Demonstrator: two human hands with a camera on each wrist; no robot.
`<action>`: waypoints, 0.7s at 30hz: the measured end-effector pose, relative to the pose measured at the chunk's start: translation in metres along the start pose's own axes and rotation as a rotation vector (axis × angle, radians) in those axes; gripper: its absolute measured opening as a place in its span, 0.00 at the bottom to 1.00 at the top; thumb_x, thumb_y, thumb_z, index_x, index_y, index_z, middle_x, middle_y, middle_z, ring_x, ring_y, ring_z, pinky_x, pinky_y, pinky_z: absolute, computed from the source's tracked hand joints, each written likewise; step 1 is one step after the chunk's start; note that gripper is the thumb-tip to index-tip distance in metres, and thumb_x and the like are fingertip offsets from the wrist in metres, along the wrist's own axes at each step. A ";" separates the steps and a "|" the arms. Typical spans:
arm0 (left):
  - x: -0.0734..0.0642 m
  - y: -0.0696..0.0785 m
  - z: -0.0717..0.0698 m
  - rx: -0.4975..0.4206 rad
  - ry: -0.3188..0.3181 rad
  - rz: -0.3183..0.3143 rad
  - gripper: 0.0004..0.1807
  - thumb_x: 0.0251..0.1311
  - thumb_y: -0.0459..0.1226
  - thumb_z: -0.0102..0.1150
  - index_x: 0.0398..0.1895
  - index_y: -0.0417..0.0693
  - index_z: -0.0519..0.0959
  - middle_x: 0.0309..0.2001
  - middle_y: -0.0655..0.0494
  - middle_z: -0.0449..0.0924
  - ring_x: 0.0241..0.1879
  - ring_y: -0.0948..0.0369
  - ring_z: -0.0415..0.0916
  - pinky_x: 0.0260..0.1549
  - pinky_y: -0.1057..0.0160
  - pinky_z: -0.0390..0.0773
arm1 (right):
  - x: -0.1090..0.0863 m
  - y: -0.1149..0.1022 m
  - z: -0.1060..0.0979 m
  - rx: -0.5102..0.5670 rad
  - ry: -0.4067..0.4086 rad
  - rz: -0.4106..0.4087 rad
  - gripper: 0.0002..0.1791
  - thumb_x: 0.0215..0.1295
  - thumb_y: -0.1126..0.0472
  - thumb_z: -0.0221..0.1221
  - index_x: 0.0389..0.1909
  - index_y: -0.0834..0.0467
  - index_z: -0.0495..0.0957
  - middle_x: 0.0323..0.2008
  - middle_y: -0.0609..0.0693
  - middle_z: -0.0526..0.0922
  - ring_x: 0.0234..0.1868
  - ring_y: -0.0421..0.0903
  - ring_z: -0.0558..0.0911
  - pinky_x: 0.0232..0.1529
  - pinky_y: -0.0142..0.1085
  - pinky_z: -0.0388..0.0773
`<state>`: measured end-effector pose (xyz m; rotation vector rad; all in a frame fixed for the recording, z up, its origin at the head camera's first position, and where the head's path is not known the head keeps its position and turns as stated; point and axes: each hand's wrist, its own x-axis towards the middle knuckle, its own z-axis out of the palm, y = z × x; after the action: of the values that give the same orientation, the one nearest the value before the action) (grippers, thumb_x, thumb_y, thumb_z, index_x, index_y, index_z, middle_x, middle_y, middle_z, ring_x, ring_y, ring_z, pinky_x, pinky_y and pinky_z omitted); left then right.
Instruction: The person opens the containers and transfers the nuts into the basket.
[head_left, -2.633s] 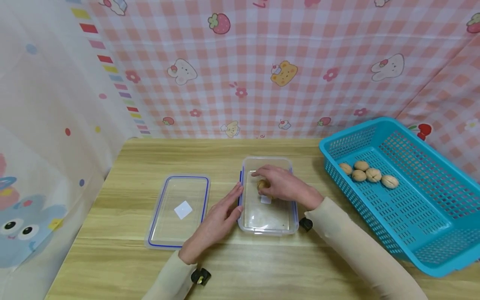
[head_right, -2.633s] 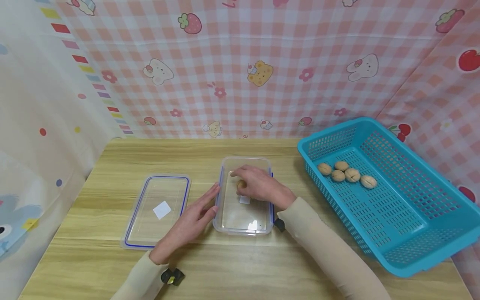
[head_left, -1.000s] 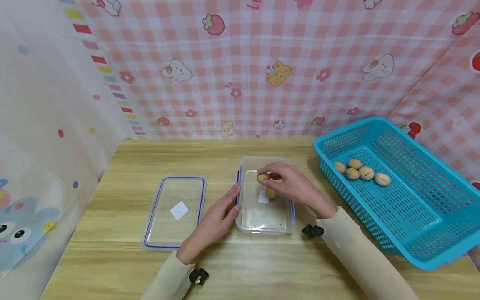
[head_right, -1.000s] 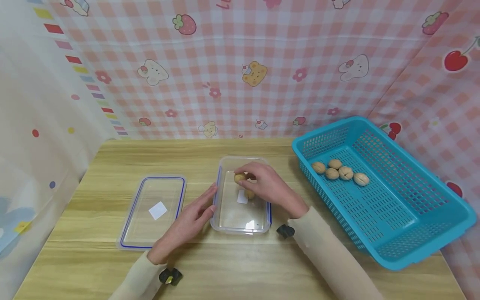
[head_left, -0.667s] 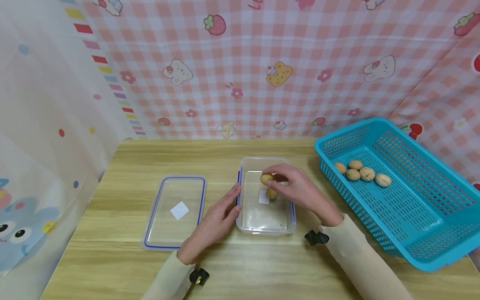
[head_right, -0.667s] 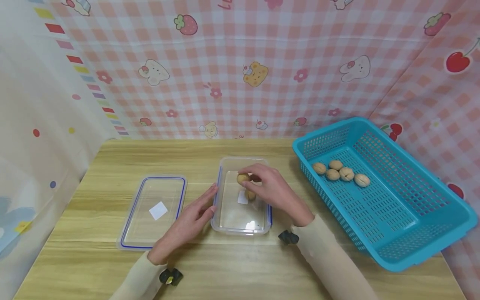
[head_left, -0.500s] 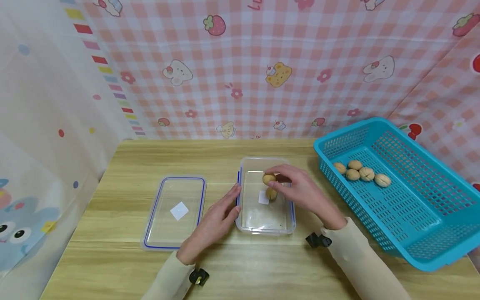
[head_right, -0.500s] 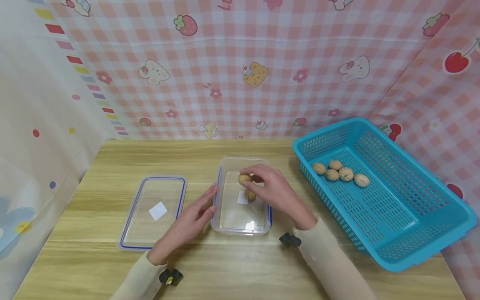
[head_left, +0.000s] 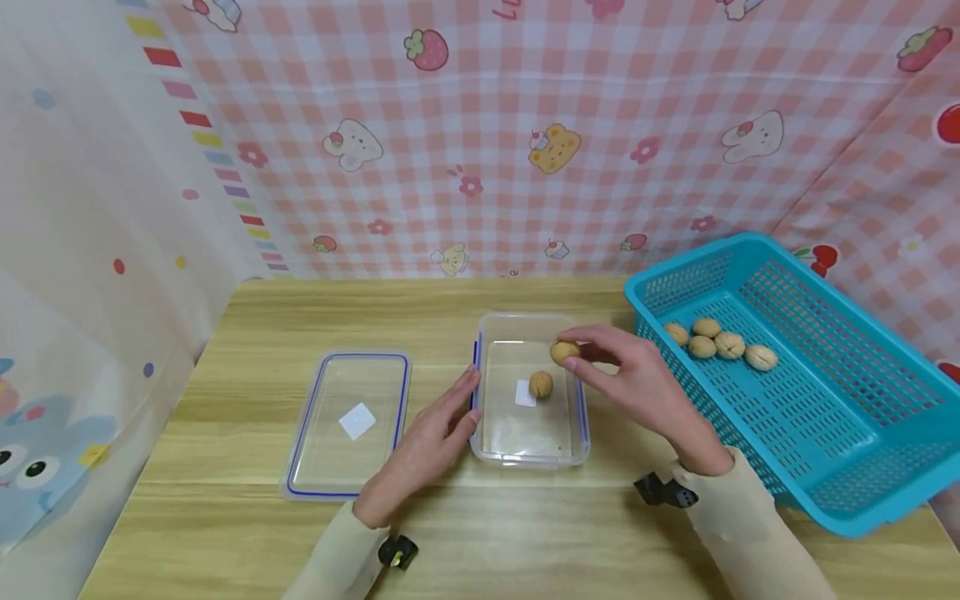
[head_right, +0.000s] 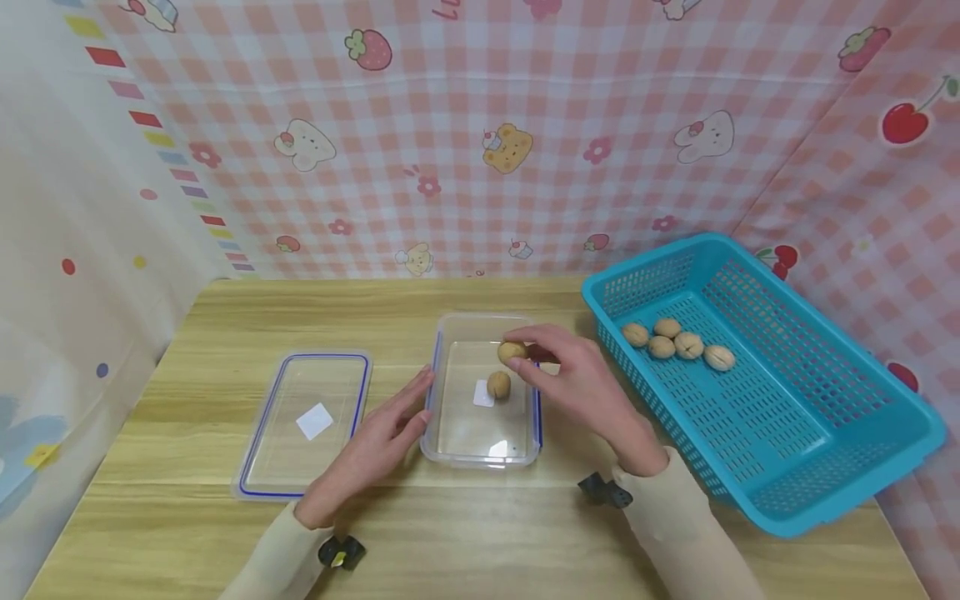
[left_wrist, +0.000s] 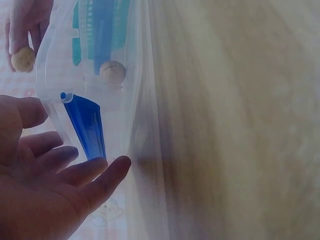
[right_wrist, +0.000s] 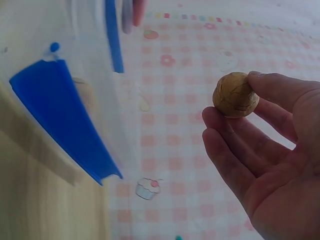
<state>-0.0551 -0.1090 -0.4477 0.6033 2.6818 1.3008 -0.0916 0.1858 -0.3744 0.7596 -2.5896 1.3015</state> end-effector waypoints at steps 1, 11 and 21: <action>0.000 0.000 0.000 -0.001 -0.001 0.002 0.30 0.79 0.39 0.51 0.80 0.43 0.60 0.81 0.49 0.54 0.79 0.54 0.53 0.76 0.50 0.57 | -0.002 -0.001 -0.003 0.005 0.004 -0.002 0.16 0.68 0.66 0.67 0.56 0.59 0.85 0.51 0.51 0.87 0.48 0.47 0.87 0.50 0.43 0.87; 0.001 0.001 0.002 0.000 0.002 -0.009 0.30 0.79 0.39 0.52 0.80 0.43 0.60 0.81 0.50 0.54 0.79 0.53 0.54 0.76 0.49 0.57 | -0.015 -0.002 -0.027 -0.050 0.059 -0.022 0.17 0.67 0.69 0.67 0.56 0.59 0.84 0.49 0.49 0.87 0.46 0.43 0.86 0.49 0.22 0.81; 0.000 -0.001 0.003 0.010 0.013 -0.010 0.30 0.79 0.39 0.52 0.80 0.45 0.61 0.81 0.52 0.55 0.79 0.54 0.54 0.76 0.50 0.58 | -0.022 -0.005 -0.052 -0.124 0.094 -0.057 0.21 0.65 0.72 0.68 0.58 0.58 0.84 0.49 0.49 0.87 0.43 0.37 0.85 0.47 0.20 0.81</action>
<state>-0.0546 -0.1072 -0.4502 0.5839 2.7001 1.2938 -0.0748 0.2322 -0.3466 0.7273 -2.5272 1.1209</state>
